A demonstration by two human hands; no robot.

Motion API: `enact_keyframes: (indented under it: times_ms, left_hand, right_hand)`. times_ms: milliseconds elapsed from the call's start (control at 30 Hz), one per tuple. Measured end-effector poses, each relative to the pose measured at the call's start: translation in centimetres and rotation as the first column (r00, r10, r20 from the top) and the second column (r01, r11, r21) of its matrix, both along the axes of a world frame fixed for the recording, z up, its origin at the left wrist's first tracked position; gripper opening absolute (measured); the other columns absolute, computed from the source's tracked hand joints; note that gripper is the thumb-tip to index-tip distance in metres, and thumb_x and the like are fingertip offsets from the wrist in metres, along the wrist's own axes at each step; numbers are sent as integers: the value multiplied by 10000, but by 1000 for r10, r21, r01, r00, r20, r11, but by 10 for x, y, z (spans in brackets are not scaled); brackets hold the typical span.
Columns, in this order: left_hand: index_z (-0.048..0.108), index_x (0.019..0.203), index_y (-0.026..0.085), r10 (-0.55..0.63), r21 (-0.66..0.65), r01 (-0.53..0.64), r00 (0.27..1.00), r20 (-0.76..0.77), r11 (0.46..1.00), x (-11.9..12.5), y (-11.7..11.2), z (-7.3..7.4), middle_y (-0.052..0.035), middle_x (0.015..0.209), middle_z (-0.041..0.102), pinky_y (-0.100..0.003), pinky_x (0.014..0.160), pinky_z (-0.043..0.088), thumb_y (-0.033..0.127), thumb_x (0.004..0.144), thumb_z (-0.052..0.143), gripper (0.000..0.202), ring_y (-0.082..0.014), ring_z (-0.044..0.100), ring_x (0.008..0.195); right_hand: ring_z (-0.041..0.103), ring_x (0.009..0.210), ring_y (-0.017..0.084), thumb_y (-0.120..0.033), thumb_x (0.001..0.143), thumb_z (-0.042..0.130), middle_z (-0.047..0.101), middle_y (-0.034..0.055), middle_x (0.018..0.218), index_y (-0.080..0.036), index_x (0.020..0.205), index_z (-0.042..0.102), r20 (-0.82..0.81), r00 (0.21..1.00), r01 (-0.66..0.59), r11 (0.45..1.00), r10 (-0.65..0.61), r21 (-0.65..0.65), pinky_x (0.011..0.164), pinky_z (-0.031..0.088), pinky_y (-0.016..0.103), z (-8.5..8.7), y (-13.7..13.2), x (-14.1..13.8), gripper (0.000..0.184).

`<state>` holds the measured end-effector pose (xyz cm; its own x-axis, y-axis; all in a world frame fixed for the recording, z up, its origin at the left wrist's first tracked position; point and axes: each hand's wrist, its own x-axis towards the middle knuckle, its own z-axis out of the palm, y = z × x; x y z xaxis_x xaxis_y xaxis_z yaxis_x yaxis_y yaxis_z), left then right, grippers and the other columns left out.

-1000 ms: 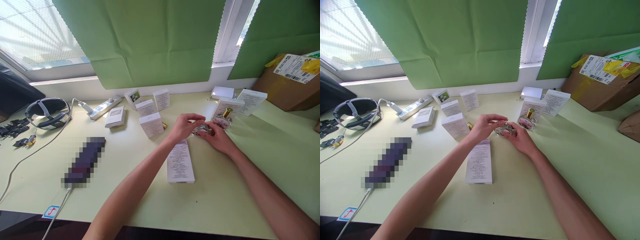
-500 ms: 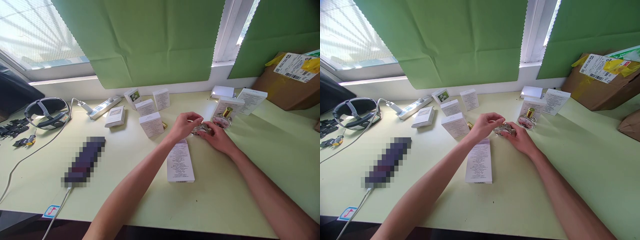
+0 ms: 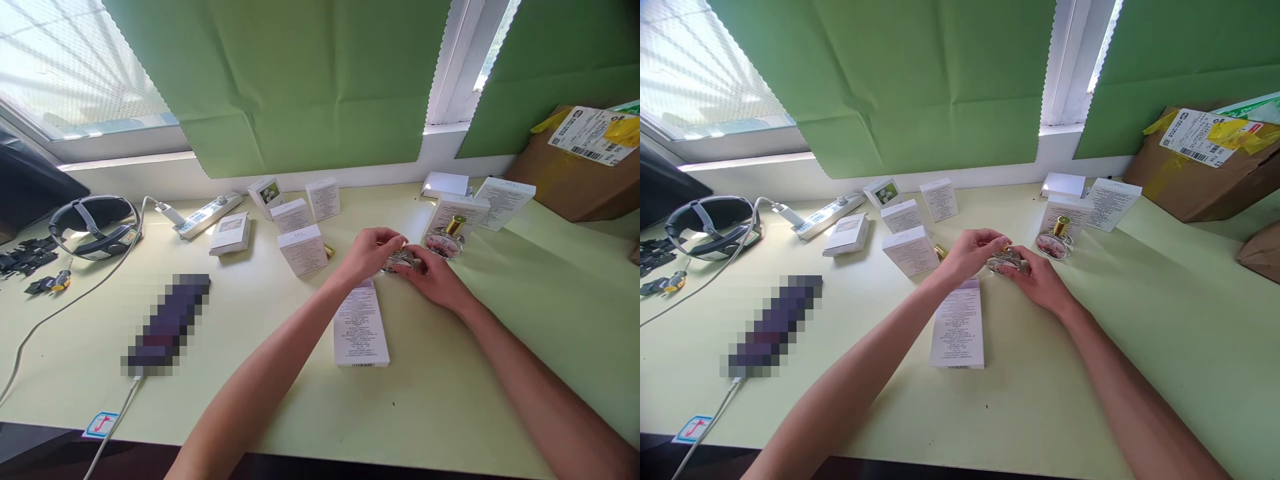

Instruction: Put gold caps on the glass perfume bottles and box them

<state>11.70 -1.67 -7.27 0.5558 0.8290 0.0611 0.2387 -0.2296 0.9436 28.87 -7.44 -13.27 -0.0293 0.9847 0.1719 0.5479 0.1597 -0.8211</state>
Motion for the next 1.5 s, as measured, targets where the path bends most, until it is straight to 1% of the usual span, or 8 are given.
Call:
enact_keyframes:
  times_ms: [133,233,367,567,933,1133,1333,1500]
  left_hand:
    - [704,1041,181,-81,207,75,997,18,976,-1,4,-4,-64,1102,691,-263,883,469,333,937,523,259,-156,630,994]
    - [699,1056,183,-180,324,159,983,35,933,-3,7,-6,-71,1090,690,-259,906,466,267,962,483,250,-147,627,1013]
    - [697,1047,180,-263,368,244,965,3,897,-7,10,-2,-82,1067,690,-275,914,475,245,973,460,257,-153,632,998]
    - [697,1056,201,-276,400,287,957,-88,870,-12,12,5,-68,1093,685,-293,940,465,259,956,505,224,-163,624,1025]
    - [722,1012,218,-92,340,72,995,41,938,-8,10,0,-34,1079,719,-265,892,487,248,929,562,183,-158,639,1048]
    - [737,975,201,-128,268,120,992,12,956,-10,12,1,-37,1032,733,-275,859,500,260,890,613,162,-160,665,971]
    - [745,1017,188,-166,163,161,986,13,973,-10,15,-1,-46,1046,744,-310,924,474,360,889,614,251,-179,662,995]
    - [734,1016,138,-185,-12,190,964,189,982,-8,15,-9,-98,1049,736,-314,885,492,440,857,644,352,-193,664,978]
  right_hand:
    - [394,541,124,-597,842,589,578,-17,730,-250,1136,617,10,1000,-9,1000,9,0,509,342,270,-2,1,1,456]
    - [386,536,129,-595,838,593,512,-33,659,-251,1175,616,34,999,14,1000,-14,9,504,341,269,-2,2,1,482]
    - [382,536,130,-582,840,598,462,-43,631,-257,1216,612,40,999,15,1000,-16,16,505,336,267,-1,2,1,497]
    - [392,547,136,-577,845,592,482,-39,639,-257,1171,622,15,1000,-4,1000,4,5,507,337,269,1,1,1,458]
    - [423,547,117,-579,838,602,597,-13,762,-250,1150,613,-3,1000,13,1000,-13,-4,524,369,260,1,0,0,453]
    - [417,542,116,-575,845,597,588,-19,749,-260,1164,610,-13,1000,-8,1000,8,0,529,367,262,-1,1,0,448]
    - [399,542,121,-580,847,593,559,-24,729,-264,1178,605,5,1000,-1,1000,1,11,515,343,265,-3,2,2,458]
    - [412,555,113,-572,851,594,599,-20,790,-256,1136,617,-6,1000,-15,1000,15,1,527,367,257,-1,1,1,426]
